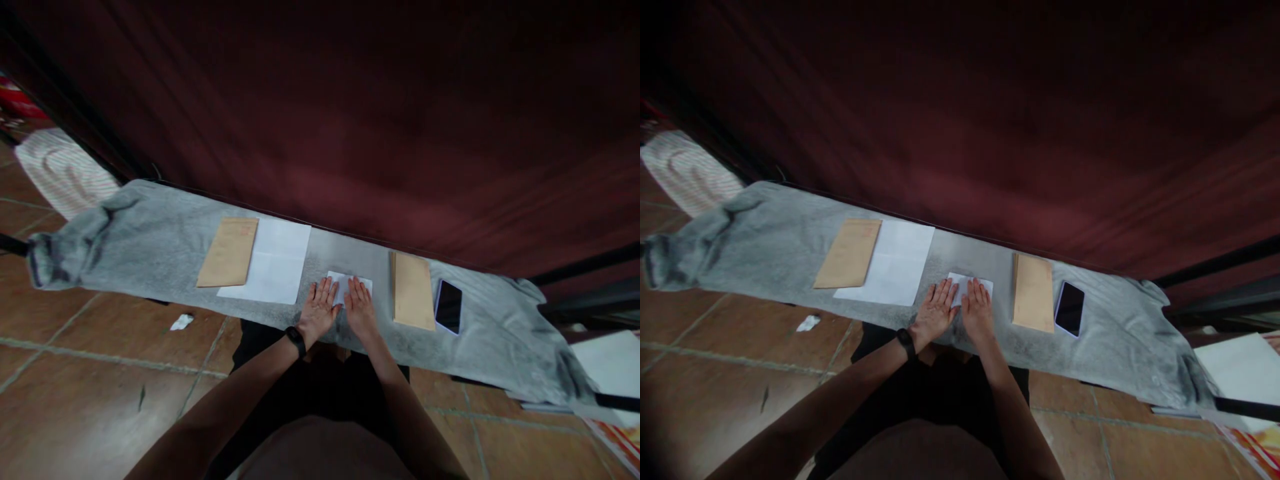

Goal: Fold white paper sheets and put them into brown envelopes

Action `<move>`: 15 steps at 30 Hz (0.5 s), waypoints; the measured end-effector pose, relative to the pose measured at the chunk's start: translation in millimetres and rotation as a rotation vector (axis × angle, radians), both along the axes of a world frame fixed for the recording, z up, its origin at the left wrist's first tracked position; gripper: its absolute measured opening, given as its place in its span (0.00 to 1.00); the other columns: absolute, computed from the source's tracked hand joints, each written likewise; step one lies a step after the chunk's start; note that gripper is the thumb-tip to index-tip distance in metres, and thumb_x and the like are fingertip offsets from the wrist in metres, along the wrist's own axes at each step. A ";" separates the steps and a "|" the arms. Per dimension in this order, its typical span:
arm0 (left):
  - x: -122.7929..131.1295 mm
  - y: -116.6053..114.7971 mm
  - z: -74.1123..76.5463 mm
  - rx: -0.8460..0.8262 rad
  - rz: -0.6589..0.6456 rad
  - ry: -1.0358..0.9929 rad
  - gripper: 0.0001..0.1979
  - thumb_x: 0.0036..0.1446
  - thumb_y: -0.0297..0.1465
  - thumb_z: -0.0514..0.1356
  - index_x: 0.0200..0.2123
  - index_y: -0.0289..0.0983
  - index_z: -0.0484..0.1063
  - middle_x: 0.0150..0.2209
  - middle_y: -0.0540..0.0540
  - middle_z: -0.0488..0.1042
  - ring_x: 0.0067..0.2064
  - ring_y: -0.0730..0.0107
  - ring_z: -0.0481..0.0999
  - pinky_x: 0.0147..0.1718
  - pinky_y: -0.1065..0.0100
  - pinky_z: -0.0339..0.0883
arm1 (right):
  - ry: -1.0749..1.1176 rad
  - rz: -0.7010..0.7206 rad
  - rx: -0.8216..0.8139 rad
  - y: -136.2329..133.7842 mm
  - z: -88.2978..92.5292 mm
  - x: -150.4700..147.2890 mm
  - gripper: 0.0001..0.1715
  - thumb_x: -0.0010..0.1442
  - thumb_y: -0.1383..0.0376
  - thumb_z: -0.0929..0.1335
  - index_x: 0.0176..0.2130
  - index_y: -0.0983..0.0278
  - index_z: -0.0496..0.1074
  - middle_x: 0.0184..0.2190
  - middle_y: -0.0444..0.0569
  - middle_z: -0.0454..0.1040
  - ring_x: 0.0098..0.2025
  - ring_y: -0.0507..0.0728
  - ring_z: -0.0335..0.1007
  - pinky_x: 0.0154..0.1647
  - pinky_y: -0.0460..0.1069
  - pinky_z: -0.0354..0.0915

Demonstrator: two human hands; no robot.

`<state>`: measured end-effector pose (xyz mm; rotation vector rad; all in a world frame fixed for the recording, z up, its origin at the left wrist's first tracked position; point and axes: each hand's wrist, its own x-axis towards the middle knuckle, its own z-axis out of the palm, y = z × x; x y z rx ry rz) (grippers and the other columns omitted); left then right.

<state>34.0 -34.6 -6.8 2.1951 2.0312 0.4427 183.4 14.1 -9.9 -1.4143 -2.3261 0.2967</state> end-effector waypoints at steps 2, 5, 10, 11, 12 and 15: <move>-0.8 0.0 -0.9 -0.007 -0.001 0.016 0.33 0.68 0.36 0.48 0.73 0.32 0.49 0.74 0.35 0.50 0.75 0.53 0.45 0.71 0.44 0.41 | -0.018 0.074 -0.026 2.9 0.6 -10.8 0.31 0.74 0.63 0.53 0.69 0.69 0.61 0.71 0.58 0.58 0.74 0.60 0.49 0.72 0.62 0.50; -2.9 -0.3 -2.0 -0.011 -0.010 0.035 0.34 0.67 0.35 0.48 0.73 0.33 0.48 0.74 0.35 0.50 0.75 0.53 0.46 0.71 0.43 0.42 | -0.045 0.098 -0.029 4.0 -0.4 -19.4 0.30 0.74 0.62 0.54 0.69 0.66 0.62 0.71 0.56 0.58 0.74 0.62 0.49 0.72 0.63 0.48; -6.4 -1.7 -1.5 0.011 -0.021 0.055 0.32 0.68 0.36 0.47 0.72 0.32 0.51 0.73 0.35 0.53 0.75 0.53 0.48 0.71 0.44 0.44 | -0.101 0.075 0.010 5.7 -3.2 -17.7 0.29 0.74 0.61 0.55 0.69 0.62 0.62 0.72 0.53 0.57 0.74 0.62 0.49 0.73 0.62 0.46; -6.7 -2.0 -1.2 0.014 -0.018 0.059 0.32 0.68 0.37 0.47 0.72 0.32 0.51 0.73 0.35 0.53 0.75 0.53 0.49 0.71 0.45 0.44 | -0.116 0.066 0.022 6.8 -3.5 -16.4 0.29 0.74 0.62 0.55 0.69 0.61 0.62 0.72 0.53 0.57 0.74 0.62 0.49 0.73 0.62 0.46; -7.1 -2.3 -1.1 0.015 -0.015 0.062 0.32 0.69 0.37 0.48 0.72 0.32 0.52 0.73 0.35 0.53 0.75 0.53 0.49 0.71 0.46 0.44 | -0.131 0.056 0.033 7.9 -3.8 -15.0 0.29 0.74 0.63 0.56 0.69 0.61 0.62 0.72 0.53 0.57 0.73 0.62 0.50 0.72 0.63 0.46; -8.0 -2.7 -1.1 0.018 -0.010 0.066 0.32 0.69 0.39 0.48 0.72 0.32 0.52 0.73 0.35 0.53 0.74 0.54 0.49 0.71 0.47 0.45 | -0.171 0.007 0.061 10.9 -5.0 -10.2 0.29 0.73 0.63 0.56 0.70 0.62 0.60 0.72 0.55 0.55 0.73 0.63 0.50 0.72 0.64 0.46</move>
